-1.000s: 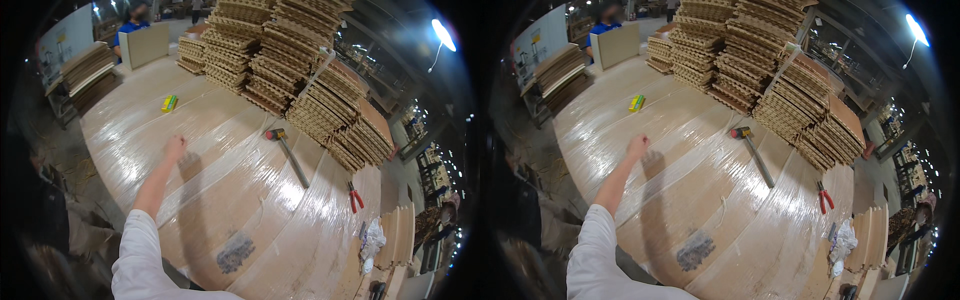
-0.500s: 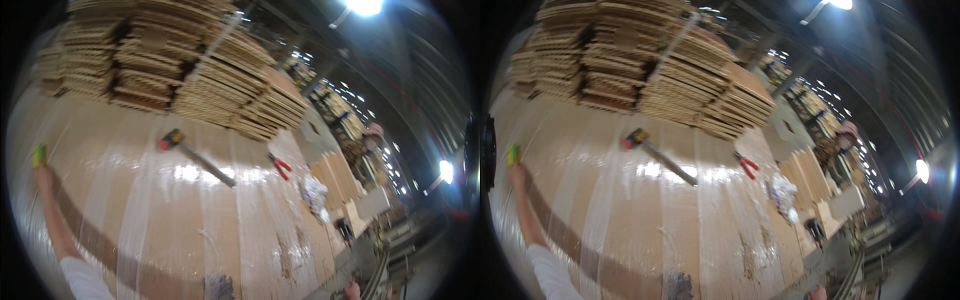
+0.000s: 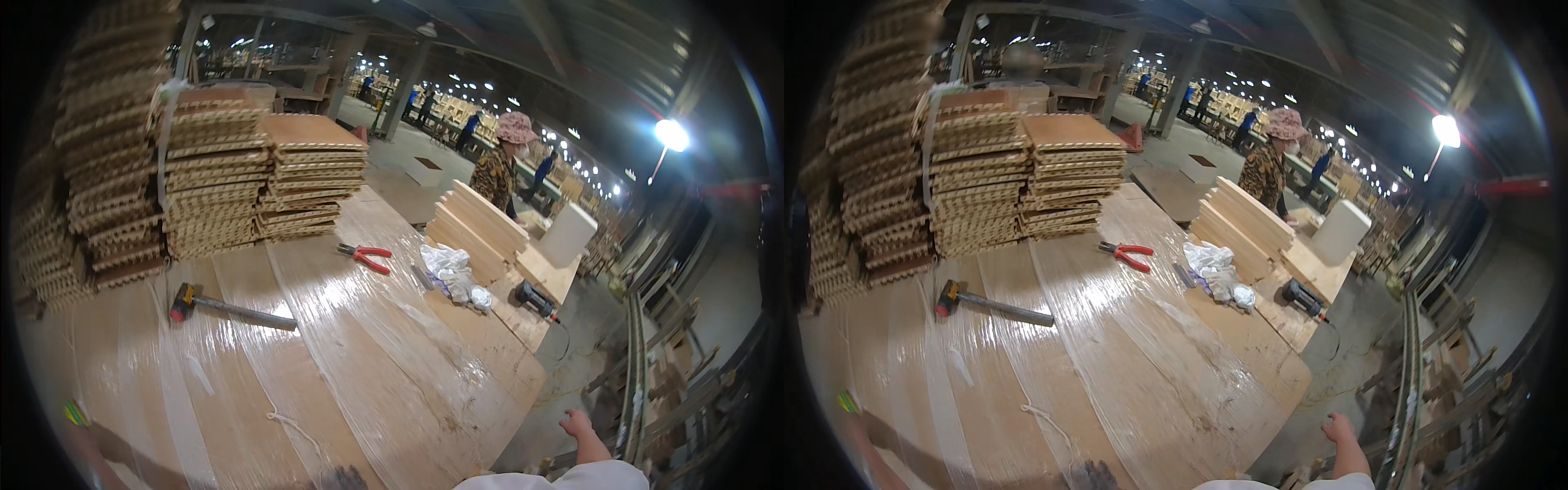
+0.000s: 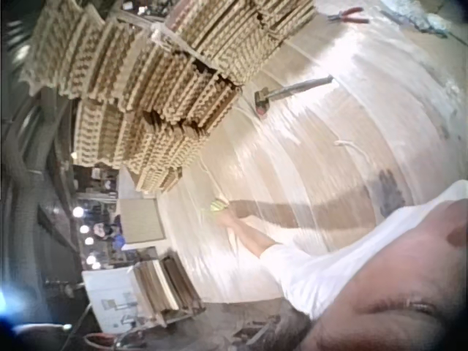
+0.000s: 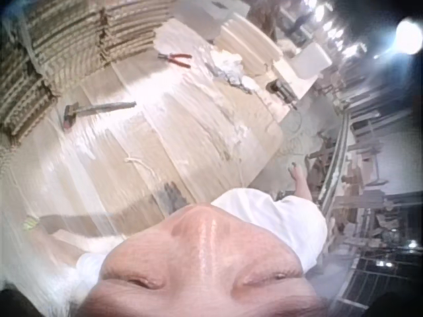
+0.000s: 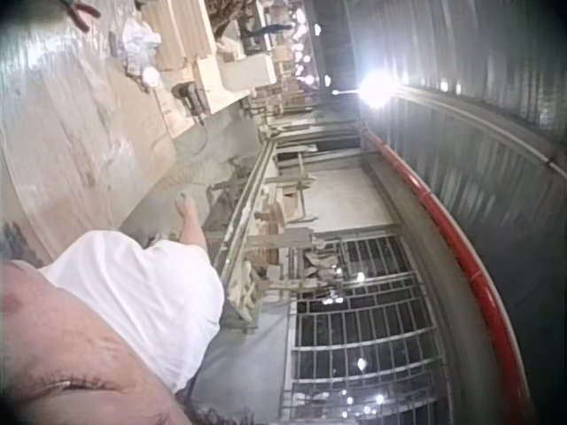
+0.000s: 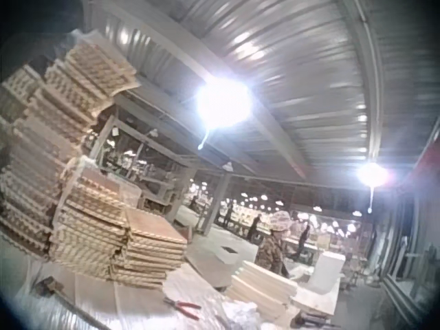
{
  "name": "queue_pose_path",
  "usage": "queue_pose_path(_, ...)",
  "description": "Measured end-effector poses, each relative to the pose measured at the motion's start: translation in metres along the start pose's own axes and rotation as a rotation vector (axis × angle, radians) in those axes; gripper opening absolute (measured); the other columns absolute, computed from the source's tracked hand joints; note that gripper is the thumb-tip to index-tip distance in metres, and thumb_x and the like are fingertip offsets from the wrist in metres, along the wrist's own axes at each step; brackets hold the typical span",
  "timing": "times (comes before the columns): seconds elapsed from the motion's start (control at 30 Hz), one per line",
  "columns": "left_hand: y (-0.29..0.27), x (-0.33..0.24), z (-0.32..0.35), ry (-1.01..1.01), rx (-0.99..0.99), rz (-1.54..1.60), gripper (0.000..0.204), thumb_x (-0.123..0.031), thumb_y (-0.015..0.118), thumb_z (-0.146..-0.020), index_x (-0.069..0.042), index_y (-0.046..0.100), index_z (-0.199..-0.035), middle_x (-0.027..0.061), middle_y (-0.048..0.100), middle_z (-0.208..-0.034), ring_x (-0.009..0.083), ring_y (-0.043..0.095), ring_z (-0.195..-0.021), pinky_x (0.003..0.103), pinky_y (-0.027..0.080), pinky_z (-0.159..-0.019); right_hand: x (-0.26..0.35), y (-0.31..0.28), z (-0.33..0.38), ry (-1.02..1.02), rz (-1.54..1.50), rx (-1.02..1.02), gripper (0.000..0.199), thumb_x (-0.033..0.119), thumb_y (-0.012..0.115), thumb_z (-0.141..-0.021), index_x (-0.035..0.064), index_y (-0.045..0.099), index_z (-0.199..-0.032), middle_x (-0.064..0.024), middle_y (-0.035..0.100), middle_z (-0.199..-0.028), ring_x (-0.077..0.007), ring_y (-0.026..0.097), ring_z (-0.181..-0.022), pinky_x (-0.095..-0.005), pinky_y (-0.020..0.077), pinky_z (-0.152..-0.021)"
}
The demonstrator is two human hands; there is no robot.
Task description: The person assembles a white wooden box using a pneumatic nail gun. They align the box panels, drive nails into the joints to secure them, and apply glue to the seams. The person then attaches a wooden trim strip to the edge of the box and fastens it with the nail gun.
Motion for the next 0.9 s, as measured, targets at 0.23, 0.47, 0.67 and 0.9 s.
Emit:
queue_pose_path(0.23, -0.052, -0.025, 0.093, 0.124, 0.081, 0.368, 0.056, -0.017, 0.055, -0.088, 0.000, 0.038, -0.138, 0.0205, 0.046, -0.136, 0.0312, 0.044, -0.126, 0.040, 0.034, -0.106, -0.031, 0.099, -0.052, -0.120, -0.235, 0.097, 0.046, 0.022, 0.065, -0.079, 0.0066, 0.058, -0.121, -0.0180, 0.057, -0.121, -0.0327, 0.054, -0.113, -0.0420, 0.0443, -0.096)
queue_pose_path(0.47, -0.069, 0.028, 0.167, -0.082, 0.187, 0.329, 0.040, -0.021, 0.061, -0.080, -0.005, 0.056, -0.116, 0.0220, 0.063, -0.110, 0.0379, 0.059, -0.106, 0.044, 0.047, -0.090, -0.055, 0.128, -0.096, -0.567, -0.209, 0.263, 0.064, 0.034, 0.060, -0.084, -0.0062, 0.044, -0.131, -0.0269, 0.053, -0.127, -0.0400, 0.051, -0.116, -0.0422, 0.0387, -0.100)
queue_pose_path(0.67, -0.045, 0.020, 0.133, -0.211, 0.137, 0.446, 0.032, -0.028, 0.059, -0.080, -0.004, 0.062, -0.102, 0.0211, 0.065, -0.101, 0.0370, 0.061, -0.099, 0.046, 0.048, -0.085, -0.058, 0.114, -0.031, -0.299, -0.242, 0.199, 0.054, 0.034, 0.058, -0.086, -0.0031, 0.051, -0.125, -0.0211, 0.061, -0.115, -0.0322, 0.061, -0.097, -0.0454, 0.0478, -0.080)
queue_pose_path(0.9, 0.022, 0.082, 0.043, -0.167, -0.125, 0.118, 0.041, -0.026, 0.059, -0.088, 0.001, 0.055, -0.118, 0.0210, 0.063, -0.106, 0.0374, 0.061, -0.099, 0.046, 0.047, -0.085, 0.035, 0.034, 0.017, -0.105, -0.359, 0.346, 0.051, 0.034, 0.058, -0.087, -0.0018, 0.053, -0.123, -0.0185, 0.062, -0.112, -0.0286, 0.063, -0.091, -0.0456, 0.0488, -0.073)
Point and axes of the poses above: each hand's wrist, its own z-axis away from the middle knuckle, its own y-axis out of the palm, x = y × z, the point moved 4 cm from there along -z, towards the middle knuckle
